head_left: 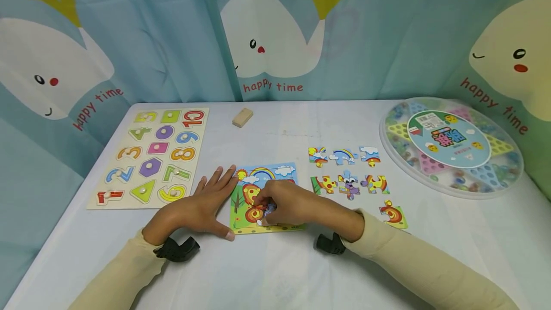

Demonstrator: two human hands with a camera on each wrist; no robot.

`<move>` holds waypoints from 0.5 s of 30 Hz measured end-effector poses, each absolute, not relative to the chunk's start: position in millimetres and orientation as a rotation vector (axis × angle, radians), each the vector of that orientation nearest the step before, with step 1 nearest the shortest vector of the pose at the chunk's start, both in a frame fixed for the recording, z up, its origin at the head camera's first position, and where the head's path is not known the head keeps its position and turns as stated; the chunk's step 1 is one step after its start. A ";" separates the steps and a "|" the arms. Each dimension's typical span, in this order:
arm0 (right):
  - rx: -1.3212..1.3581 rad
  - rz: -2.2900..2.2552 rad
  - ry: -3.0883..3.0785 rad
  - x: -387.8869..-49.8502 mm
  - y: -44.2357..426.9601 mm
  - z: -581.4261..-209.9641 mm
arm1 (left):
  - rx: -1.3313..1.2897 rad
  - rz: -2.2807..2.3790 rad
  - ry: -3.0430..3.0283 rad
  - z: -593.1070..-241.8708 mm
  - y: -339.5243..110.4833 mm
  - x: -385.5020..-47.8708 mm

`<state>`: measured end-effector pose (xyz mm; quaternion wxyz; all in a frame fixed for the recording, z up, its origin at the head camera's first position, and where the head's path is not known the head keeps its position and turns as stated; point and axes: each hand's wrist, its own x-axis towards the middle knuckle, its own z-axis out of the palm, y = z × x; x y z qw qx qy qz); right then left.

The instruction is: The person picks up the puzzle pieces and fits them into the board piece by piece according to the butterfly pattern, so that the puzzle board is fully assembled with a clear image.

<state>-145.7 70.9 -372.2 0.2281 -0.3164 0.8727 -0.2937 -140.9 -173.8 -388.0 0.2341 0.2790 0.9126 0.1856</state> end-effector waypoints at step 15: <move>-0.970 -0.667 2.465 -141.6 72.0 -370.8 | 0.771 0.508 2.502 -387.0 -173.2 -140.7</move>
